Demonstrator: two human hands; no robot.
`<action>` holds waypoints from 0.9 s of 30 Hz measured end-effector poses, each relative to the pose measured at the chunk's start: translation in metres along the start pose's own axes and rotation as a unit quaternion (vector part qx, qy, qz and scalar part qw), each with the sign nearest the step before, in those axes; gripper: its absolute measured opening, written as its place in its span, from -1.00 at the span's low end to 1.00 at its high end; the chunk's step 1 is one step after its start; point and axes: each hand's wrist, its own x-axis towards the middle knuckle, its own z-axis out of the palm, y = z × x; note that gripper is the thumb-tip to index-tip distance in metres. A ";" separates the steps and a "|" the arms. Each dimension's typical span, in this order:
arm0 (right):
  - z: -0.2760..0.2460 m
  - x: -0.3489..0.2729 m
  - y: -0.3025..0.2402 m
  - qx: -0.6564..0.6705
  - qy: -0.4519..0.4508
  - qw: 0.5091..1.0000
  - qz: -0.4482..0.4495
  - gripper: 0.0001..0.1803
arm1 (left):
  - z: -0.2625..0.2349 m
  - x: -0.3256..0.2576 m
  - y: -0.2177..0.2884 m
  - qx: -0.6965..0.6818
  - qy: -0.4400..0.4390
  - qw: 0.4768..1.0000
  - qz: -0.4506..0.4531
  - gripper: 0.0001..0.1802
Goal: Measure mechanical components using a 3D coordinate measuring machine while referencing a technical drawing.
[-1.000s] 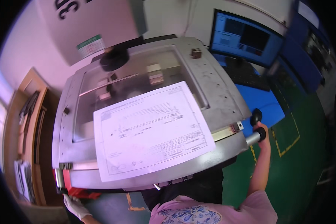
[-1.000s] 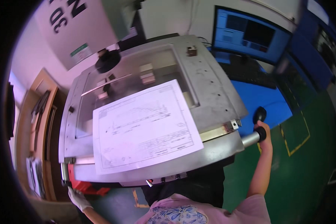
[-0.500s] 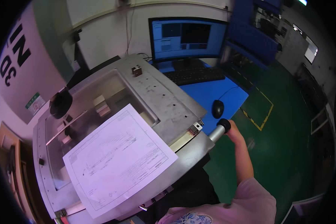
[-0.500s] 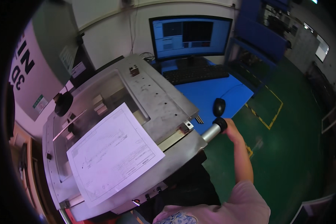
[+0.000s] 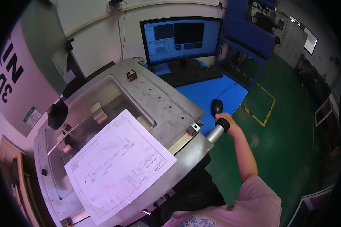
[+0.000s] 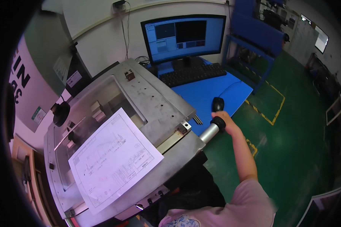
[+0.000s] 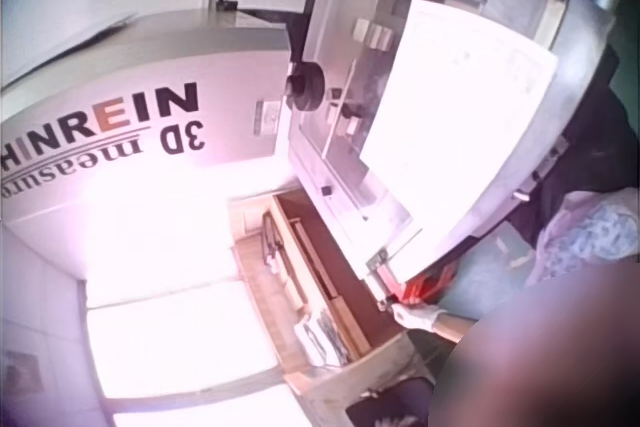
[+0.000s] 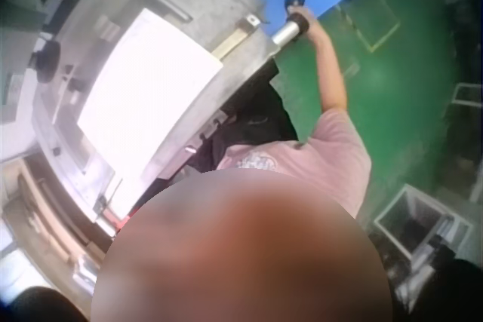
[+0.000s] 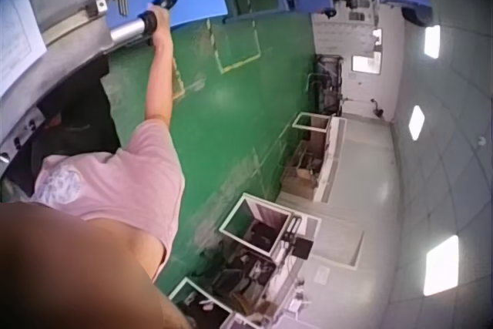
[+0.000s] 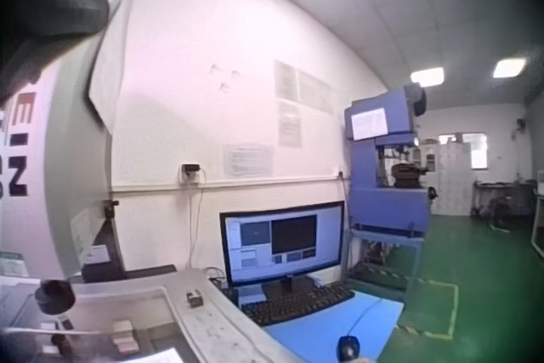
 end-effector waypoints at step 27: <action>0.003 -0.008 0.001 0.007 -0.031 0.999 -0.020 -0.69 | 0.033 0.019 0.004 0.039 -0.013 0.991 0.128 -0.65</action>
